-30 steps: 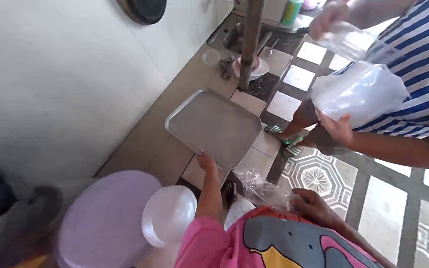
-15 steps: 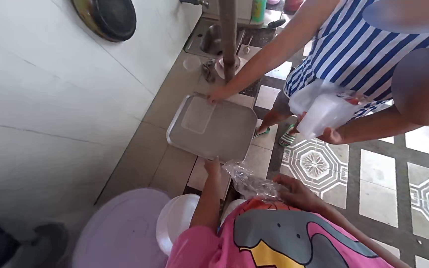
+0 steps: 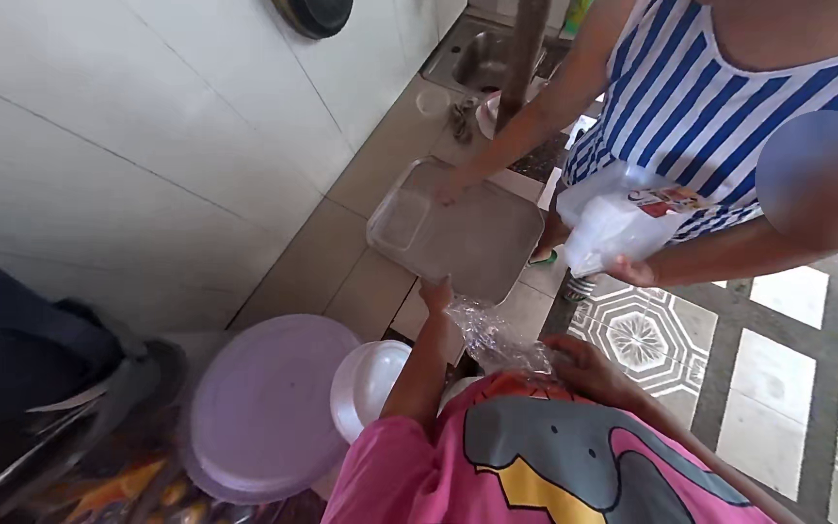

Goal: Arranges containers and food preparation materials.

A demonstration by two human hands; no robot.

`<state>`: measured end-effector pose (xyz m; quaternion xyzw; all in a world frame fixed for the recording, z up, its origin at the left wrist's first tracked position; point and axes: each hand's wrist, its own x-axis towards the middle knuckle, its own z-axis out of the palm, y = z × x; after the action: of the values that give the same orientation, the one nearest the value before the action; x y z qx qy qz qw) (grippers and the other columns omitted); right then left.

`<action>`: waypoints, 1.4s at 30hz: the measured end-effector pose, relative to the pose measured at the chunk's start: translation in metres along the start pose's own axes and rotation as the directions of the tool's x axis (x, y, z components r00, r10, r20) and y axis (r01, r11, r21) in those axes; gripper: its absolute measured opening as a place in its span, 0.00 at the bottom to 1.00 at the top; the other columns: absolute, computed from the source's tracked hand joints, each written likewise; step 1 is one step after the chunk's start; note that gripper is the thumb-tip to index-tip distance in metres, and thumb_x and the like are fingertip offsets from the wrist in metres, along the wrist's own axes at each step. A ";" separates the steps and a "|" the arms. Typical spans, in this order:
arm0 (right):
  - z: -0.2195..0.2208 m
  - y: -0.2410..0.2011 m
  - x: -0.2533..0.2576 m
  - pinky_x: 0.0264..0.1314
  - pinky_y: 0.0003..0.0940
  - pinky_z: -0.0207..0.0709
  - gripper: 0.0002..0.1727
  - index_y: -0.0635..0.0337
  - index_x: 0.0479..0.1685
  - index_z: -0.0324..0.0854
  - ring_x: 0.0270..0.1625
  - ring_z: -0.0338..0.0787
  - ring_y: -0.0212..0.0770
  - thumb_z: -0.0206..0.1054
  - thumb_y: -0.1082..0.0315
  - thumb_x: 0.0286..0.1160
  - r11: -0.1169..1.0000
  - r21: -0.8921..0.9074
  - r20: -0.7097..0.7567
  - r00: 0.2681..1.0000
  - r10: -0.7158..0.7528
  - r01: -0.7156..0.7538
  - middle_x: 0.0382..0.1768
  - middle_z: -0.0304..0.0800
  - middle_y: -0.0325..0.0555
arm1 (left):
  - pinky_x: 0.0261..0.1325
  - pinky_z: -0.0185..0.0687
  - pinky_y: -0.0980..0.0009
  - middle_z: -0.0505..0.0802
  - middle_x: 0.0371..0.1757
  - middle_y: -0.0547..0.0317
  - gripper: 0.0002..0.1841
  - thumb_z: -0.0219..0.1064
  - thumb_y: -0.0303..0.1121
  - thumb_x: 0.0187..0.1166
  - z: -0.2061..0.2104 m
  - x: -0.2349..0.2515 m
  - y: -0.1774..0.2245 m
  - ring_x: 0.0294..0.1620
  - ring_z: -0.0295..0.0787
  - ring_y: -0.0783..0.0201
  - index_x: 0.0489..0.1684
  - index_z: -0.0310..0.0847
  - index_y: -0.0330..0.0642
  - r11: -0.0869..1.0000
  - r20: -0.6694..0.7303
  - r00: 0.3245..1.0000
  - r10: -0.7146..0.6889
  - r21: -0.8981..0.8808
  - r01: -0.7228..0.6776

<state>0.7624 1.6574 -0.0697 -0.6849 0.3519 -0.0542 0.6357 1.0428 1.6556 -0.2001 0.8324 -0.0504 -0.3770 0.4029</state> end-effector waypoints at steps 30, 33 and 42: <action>0.005 0.048 -0.101 0.69 0.47 0.81 0.16 0.71 0.54 0.88 0.60 0.91 0.46 0.64 0.70 0.75 0.894 -0.169 0.199 0.903 -0.382 0.415 0.54 0.93 0.59 | 0.79 0.74 0.61 0.74 0.81 0.37 0.57 0.78 0.32 0.65 -0.048 -0.297 -0.047 0.76 0.78 0.58 0.94 0.36 0.37 0.834 0.886 0.252 0.389 -0.222 -0.505; 0.005 0.053 -0.119 0.66 0.45 0.81 0.17 0.69 0.53 0.88 0.57 0.91 0.43 0.63 0.66 0.76 0.891 -0.173 0.218 0.899 -0.380 0.419 0.52 0.93 0.56 | 0.78 0.75 0.60 0.77 0.78 0.37 0.57 0.80 0.37 0.65 -0.040 -0.312 -0.066 0.74 0.80 0.58 0.94 0.37 0.37 0.815 0.864 0.271 0.425 -0.234 -0.531; 0.016 0.073 -0.144 0.65 0.40 0.84 0.15 0.69 0.54 0.87 0.55 0.92 0.39 0.63 0.71 0.76 0.916 -0.168 0.249 0.915 -0.317 0.363 0.51 0.94 0.54 | 0.76 0.77 0.56 0.85 0.71 0.37 0.46 0.77 0.38 0.72 -0.032 -0.337 -0.108 0.69 0.85 0.54 0.90 0.53 0.35 0.785 0.784 0.438 0.441 -0.101 -0.611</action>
<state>0.6332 1.7538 -0.0853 -0.8011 0.1593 -0.0520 0.5746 0.8010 1.8790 -0.0665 0.5636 -0.5124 -0.5434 0.3529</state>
